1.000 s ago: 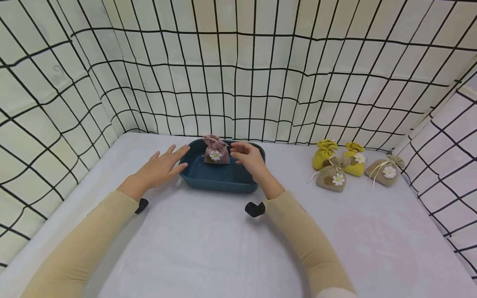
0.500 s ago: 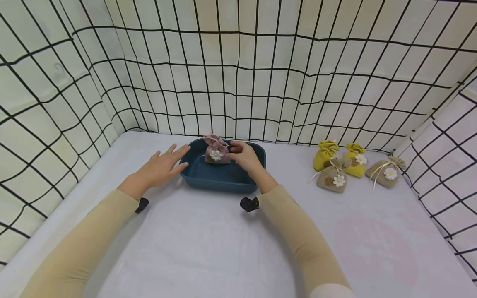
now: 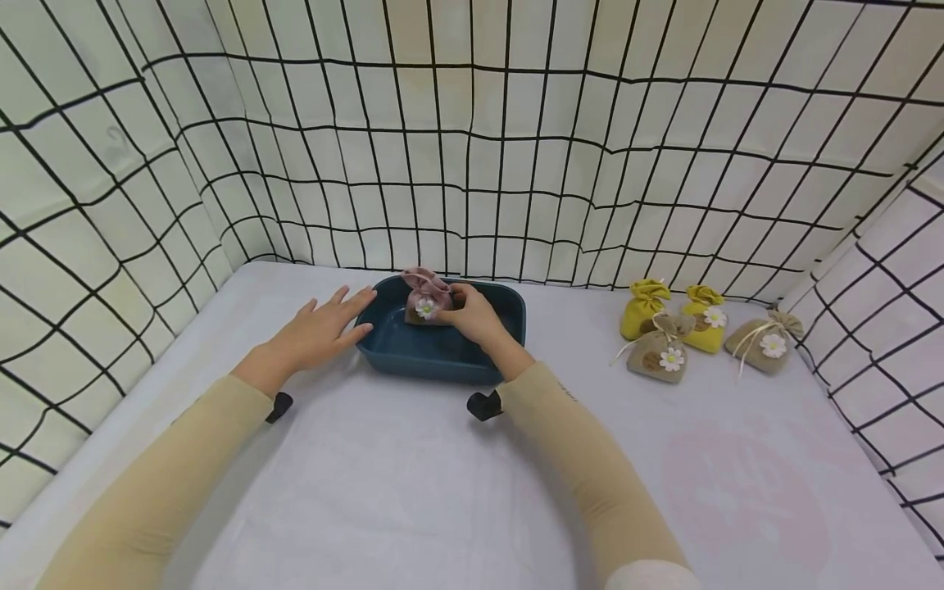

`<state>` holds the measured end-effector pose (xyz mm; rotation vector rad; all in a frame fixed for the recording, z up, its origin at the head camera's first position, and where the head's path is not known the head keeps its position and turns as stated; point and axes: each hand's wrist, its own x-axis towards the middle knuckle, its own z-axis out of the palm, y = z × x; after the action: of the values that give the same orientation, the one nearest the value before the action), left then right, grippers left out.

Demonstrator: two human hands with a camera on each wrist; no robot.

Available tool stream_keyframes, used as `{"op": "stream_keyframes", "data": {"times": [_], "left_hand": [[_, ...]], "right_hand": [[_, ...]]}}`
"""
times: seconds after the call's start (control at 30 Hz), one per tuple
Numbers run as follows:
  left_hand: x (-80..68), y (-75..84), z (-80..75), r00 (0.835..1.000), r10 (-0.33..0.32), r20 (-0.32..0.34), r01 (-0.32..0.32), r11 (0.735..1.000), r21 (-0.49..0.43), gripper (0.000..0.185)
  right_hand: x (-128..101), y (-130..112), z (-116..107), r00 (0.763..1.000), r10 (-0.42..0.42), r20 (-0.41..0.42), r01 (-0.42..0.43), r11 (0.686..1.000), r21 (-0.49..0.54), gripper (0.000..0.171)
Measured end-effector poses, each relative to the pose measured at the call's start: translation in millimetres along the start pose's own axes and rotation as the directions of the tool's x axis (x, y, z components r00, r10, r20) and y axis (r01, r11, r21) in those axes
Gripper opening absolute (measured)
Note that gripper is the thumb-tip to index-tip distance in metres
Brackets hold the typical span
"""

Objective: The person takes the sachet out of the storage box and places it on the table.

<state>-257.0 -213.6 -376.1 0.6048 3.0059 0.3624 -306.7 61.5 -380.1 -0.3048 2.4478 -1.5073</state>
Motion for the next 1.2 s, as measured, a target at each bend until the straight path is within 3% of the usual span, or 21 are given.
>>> {"op": "stream_keyframes", "data": {"times": [0.23,0.57,1.2], "left_hand": [[-1.4,3.1,-1.3,1.0,-0.019,0.012,0.019,1.0,0.01,0.068],[0.3,0.8,0.0,1.0,-0.02,0.01,0.02,1.0,0.012,0.068],[-2.0,0.9,0.0,1.0,-0.022,0.013,0.022,1.0,-0.001,0.068]], "right_hand": [[4.3,-2.9,6.3,1.0,-0.021,0.014,0.021,0.999,-0.032,0.07],[11.3,-8.4,10.2,1.0,-0.021,-0.008,0.019,0.985,-0.172,0.063],[14.7,-4.6,15.0,0.997,-0.067,-0.03,0.051,0.928,-0.37,0.056]]}}
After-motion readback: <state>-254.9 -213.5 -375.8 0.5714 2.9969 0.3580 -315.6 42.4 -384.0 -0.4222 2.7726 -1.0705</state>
